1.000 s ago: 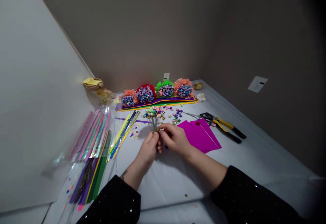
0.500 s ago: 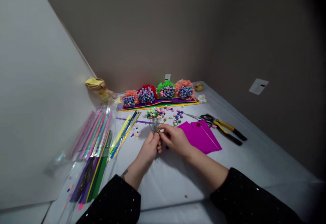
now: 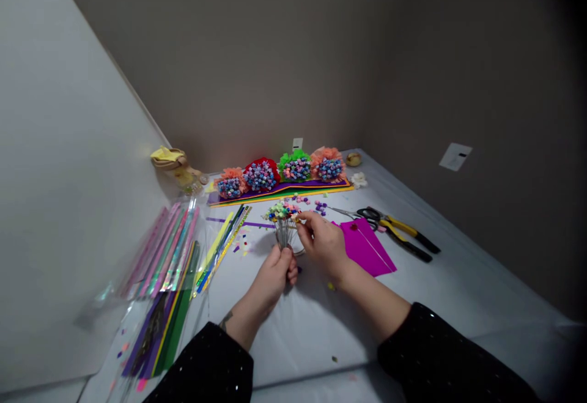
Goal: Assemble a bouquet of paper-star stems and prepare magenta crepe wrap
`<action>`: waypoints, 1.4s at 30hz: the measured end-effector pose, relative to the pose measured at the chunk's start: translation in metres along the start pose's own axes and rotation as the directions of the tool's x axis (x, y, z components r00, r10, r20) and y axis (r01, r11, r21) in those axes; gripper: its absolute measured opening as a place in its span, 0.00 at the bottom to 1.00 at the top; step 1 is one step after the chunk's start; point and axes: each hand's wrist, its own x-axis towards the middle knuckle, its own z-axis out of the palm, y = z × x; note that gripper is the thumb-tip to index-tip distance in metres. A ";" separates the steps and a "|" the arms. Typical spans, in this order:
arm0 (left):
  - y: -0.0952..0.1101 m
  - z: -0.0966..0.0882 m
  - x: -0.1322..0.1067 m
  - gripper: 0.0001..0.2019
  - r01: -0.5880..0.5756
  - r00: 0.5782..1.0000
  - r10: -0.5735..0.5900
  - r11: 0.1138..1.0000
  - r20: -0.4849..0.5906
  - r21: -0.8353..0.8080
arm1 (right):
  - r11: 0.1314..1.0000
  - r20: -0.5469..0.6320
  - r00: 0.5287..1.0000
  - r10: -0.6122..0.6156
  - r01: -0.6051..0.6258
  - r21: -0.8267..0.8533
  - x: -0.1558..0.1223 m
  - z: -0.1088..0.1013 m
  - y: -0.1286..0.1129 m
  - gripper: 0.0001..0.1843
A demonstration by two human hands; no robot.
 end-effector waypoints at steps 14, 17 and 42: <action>-0.009 0.000 0.001 0.21 -0.069 0.997 0.061 0.978 0.049 0.199 | 0.998 -0.191 0.980 -0.053 0.060 0.033 0.006 -0.007 -0.005 0.06; -0.012 -0.001 0.001 0.21 -0.096 0.995 0.086 0.959 0.050 0.266 | 0.997 -0.207 0.977 -0.047 0.059 0.051 0.005 -0.006 -0.006 0.06; -0.005 0.002 -0.001 0.20 -0.134 0.991 0.134 0.949 0.018 0.285 | 0.992 -0.185 0.983 0.014 0.010 0.129 0.005 -0.009 -0.014 0.10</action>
